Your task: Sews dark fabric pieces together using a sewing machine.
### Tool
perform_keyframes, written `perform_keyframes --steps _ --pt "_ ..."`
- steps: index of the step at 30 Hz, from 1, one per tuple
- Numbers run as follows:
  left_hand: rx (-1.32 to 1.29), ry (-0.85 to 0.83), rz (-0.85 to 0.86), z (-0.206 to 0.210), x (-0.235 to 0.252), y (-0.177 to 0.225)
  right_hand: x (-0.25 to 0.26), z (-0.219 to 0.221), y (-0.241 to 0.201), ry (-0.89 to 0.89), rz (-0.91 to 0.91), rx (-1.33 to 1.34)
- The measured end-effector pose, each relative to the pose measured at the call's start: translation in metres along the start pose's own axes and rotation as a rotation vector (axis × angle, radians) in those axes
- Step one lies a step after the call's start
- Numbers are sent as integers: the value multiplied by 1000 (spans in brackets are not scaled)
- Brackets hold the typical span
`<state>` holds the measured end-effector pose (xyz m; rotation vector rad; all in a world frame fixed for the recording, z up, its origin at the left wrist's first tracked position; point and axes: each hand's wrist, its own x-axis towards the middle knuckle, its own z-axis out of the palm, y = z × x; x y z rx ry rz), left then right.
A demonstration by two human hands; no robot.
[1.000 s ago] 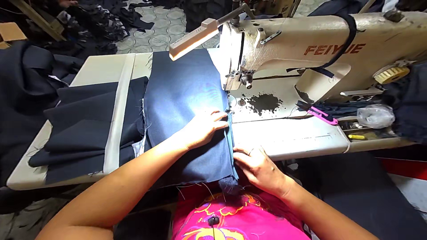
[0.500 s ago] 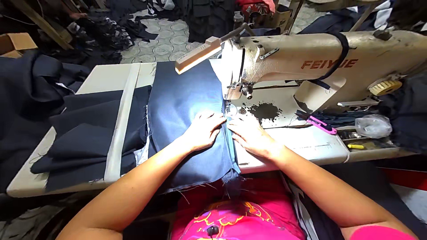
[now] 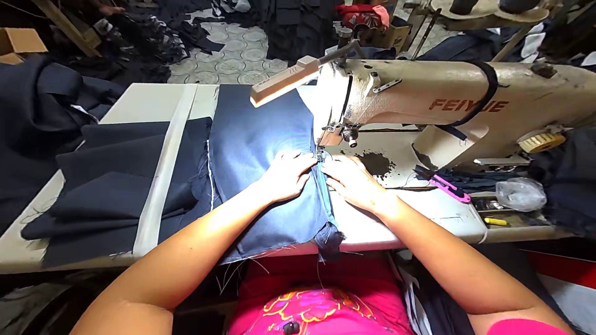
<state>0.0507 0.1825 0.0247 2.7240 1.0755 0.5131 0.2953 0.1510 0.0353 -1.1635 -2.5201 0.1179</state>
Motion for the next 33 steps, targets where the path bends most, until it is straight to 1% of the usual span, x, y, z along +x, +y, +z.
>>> perform_keyframes --steps 5,8,14,19,21,22,24,26,27,29,30,33 --pt "-20 -23 15 -2 0 -6 2 1 -1 8 3 -8" --pt "-27 -26 32 -4 2 -9 2 3 1 41 -15 -4" --pt "-24 -50 39 -6 7 -13 6 1 0 40 -3 -3" --pt "-17 -68 50 -6 14 -20 12 -1 3 4 24 14" --pt "-15 -99 58 -10 15 -20 13 -1 4 -7 46 46" --pt "-16 -116 76 -14 14 -17 12 0 2 -12 65 51" --pt "27 -59 193 -21 10 -3 6 -1 -8 -8 128 27" --pt "88 -19 294 -26 -1 22 -9 1 -23 81 179 3" --pt "89 -4 308 -25 -10 34 -18 2 -32 136 189 12" --pt "76 33 275 -15 -30 51 -36 5 -47 220 180 51" --pt "58 47 244 -11 -38 54 -45 7 -53 232 168 66" --pt "-19 67 205 -1 -49 50 -63 12 -62 186 124 102"
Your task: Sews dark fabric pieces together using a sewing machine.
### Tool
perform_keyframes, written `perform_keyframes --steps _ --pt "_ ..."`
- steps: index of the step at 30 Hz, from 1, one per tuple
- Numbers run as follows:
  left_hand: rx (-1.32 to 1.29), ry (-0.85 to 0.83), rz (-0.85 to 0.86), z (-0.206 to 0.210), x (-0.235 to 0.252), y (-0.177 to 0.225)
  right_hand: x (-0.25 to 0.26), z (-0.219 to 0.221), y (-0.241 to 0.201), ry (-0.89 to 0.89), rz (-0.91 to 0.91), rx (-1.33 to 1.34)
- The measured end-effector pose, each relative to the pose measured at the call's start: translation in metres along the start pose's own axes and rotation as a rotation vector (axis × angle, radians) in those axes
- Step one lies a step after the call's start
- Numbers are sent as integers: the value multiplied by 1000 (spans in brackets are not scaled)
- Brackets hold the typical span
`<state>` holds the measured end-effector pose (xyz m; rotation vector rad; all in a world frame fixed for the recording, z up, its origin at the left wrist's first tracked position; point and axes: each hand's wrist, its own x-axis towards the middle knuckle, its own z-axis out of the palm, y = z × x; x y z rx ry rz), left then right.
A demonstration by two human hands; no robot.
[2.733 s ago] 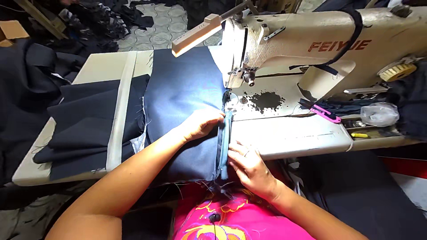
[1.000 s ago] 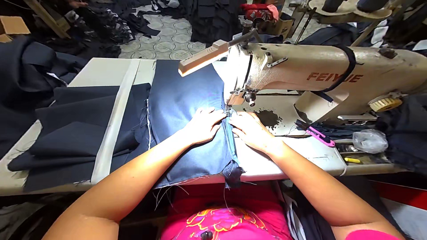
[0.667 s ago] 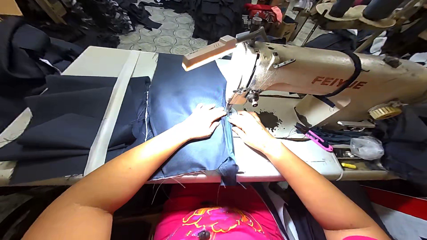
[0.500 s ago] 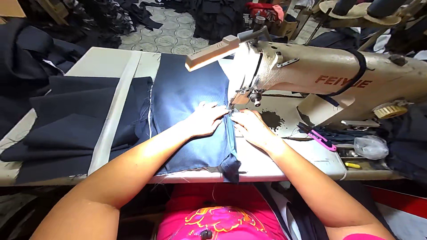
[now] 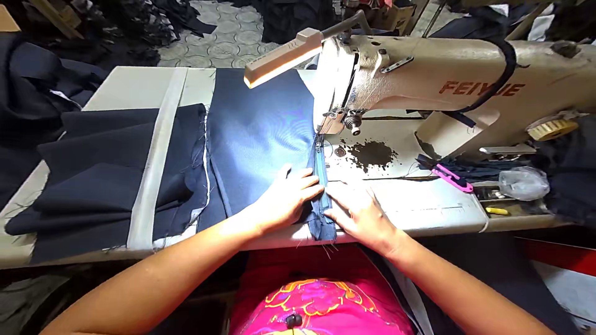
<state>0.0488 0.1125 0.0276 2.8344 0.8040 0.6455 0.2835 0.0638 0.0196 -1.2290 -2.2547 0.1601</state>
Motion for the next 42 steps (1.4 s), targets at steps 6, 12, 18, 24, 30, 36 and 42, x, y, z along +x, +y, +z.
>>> perform_keyframes --steps 6,12,18,24,30,36,42 --pt "-42 -5 24 4 5 -9 6 0 6 -11 -72 -18" --pt "-63 -61 -7 2 24 -33 27 -1 18 -71 -46 -31" --pt "60 -54 22 -8 29 -21 25 -3 12 11 -35 -32" --pt "-33 57 99 0 13 -7 16 1 17 38 -87 25" --pt "-104 95 123 2 15 -14 24 -2 17 -2 -91 8" --pt "-119 75 87 2 19 -25 36 -5 25 -64 -149 52" --pt "-11 23 65 -3 39 -51 62 2 39 -107 -140 9"
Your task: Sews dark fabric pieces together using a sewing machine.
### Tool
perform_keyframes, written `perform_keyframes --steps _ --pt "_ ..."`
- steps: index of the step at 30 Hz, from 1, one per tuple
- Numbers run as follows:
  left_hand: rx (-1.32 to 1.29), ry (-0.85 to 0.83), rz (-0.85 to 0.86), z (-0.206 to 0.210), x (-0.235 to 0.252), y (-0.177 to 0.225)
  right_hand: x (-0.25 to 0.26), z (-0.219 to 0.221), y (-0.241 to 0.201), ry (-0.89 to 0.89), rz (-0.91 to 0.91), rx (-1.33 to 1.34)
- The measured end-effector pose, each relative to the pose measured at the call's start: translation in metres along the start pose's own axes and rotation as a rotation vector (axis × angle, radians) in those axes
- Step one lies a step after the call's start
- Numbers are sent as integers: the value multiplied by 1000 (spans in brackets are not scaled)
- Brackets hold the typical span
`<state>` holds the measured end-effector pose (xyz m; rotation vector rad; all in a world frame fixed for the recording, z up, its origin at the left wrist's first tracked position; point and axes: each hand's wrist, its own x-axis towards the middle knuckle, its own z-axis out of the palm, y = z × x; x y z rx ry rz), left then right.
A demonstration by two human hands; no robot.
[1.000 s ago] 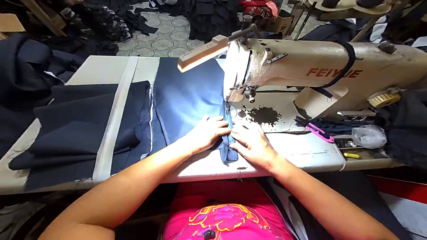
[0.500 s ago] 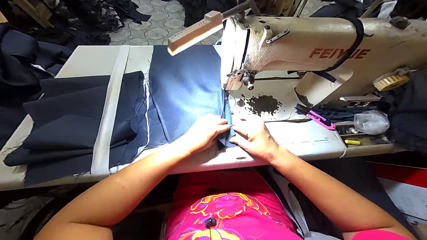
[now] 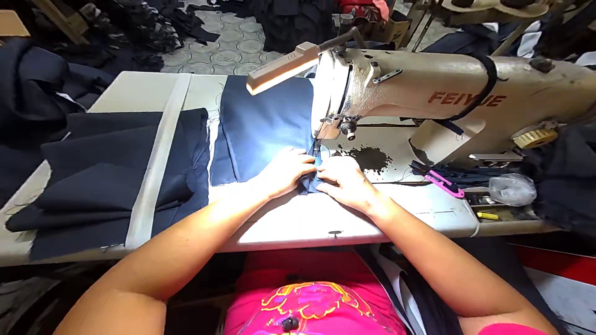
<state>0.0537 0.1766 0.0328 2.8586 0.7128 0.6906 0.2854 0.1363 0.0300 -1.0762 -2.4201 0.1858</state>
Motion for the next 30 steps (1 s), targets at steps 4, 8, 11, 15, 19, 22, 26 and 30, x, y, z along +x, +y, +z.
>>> perform_keyframes --steps 4,8,11,15,19,22,26,30 --pt "71 -23 -78 2 -1 18 9 4 6 19 46 30" --pt "12 24 -114 11 -5 2 10 8 4 50 100 21" --pt "-27 -9 -141 2 8 -9 10 10 4 70 113 1" --pt "-32 22 -150 4 22 -32 9 10 2 76 137 -7" --pt "-62 -80 -154 -7 35 -47 5 9 -4 52 153 31" --pt "-81 8 -144 -21 37 -68 -7 9 -27 -81 163 115" --pt "84 -94 -629 -58 21 -106 -36 24 -72 -48 -47 201" --pt "178 -269 -908 -68 -17 -112 -49 32 -102 34 -164 291"
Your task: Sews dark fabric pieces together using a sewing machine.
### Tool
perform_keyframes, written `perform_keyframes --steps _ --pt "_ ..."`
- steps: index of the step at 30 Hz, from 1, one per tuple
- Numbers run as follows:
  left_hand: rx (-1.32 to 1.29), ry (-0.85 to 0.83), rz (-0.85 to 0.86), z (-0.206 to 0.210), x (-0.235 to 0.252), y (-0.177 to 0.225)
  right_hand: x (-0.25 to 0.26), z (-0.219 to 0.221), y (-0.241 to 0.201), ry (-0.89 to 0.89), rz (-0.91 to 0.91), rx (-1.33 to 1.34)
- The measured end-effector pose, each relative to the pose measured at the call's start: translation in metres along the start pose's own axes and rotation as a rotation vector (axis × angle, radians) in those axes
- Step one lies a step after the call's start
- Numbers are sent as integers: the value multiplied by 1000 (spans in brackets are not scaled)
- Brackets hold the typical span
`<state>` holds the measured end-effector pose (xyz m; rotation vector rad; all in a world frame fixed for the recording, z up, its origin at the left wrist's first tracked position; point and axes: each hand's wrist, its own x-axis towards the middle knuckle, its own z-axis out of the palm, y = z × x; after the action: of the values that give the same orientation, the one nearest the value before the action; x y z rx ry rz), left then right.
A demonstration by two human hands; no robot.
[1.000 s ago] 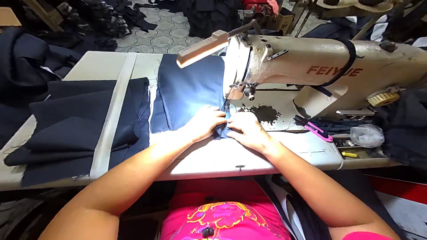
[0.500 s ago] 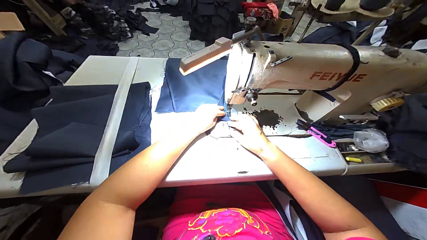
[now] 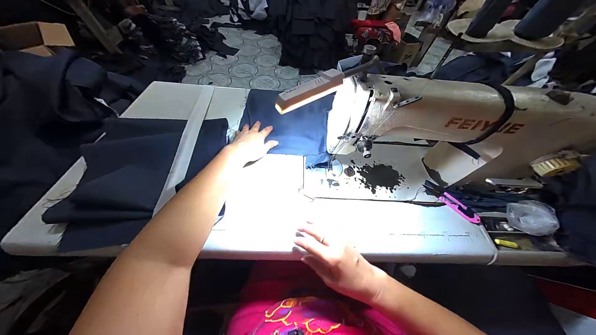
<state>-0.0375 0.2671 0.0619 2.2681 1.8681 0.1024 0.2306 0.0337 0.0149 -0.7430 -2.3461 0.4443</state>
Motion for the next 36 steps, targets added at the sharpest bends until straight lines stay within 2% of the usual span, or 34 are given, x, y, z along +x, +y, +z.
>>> perform_keyframes --steps 1,3,5,7,8,10,11,12,13,15,17,18,19,20,21,22,23,24,25,26,27,29,30,31,32,33,34,36 --pt "34 12 -43 2 -17 8 1 1 -4 41 -18 -16" --pt "77 25 -180 6 -71 50 3 0 -11 129 -10 -30" --pt "61 -72 -248 10 -139 97 2 0 -16 191 45 -30" --pt "53 -273 -128 -9 -196 127 -2 -1 -20 198 142 -43" --pt "17 -248 0 -19 -214 128 -7 -2 -22 177 187 -67" --pt "-94 160 253 -19 -220 106 -17 -2 -24 120 241 -167" --pt "-100 339 302 -19 -208 90 -22 -4 -24 93 247 -233" --pt "-89 448 294 -18 -193 72 -26 -7 -24 75 250 -295" --pt "-83 453 230 -16 -178 56 -29 -13 -24 70 255 -351" --pt "-62 243 10 1 -167 45 -33 -30 -22 54 316 -445" --pt "-2 -39 -188 17 -189 85 -34 -56 -16 12 474 -523" --pt "22 -202 -195 13 -210 116 -33 -71 -12 -12 581 -546" --pt "63 -307 -69 4 -234 141 -31 -86 -9 -48 697 -550" --pt "58 -304 121 -5 -255 155 -29 -98 -6 -72 799 -550" --pt "-11 -166 298 -8 -265 158 -29 -105 -3 -83 878 -539" --pt "-87 106 420 -4 -264 156 -28 -108 -1 -91 938 -503" --pt "-136 358 469 -1 -250 151 -26 -107 -1 -104 997 -446" --pt "-146 527 468 0 -229 142 -24 -103 0 -128 1053 -388" --pt "-126 586 426 3 -208 129 -23 -97 1 -151 1088 -353" --pt "-101 494 332 7 -193 116 -26 -90 5 -160 1087 -359" --pt "-84 321 204 12 -187 107 -30 -85 11 -165 1058 -402" --pt "13 -116 -67 14 -200 117 -37 -91 35 -193 923 -500" --pt "58 -290 -93 8 -218 134 -41 -101 54 -202 801 -514" --pt "115 -419 3 -3 -240 151 -45 -114 75 -222 662 -502" --pt "107 -472 199 -12 -260 161 -48 -129 96 -268 530 -468" --pt "32 -460 393 -16 -273 165 -48 -143 112 -341 434 -446" --pt "-56 -352 507 -15 -279 168 -45 -156 121 -414 375 -456" --pt "-178 189 605 7 -261 169 -23 -169 120 -443 295 -544"
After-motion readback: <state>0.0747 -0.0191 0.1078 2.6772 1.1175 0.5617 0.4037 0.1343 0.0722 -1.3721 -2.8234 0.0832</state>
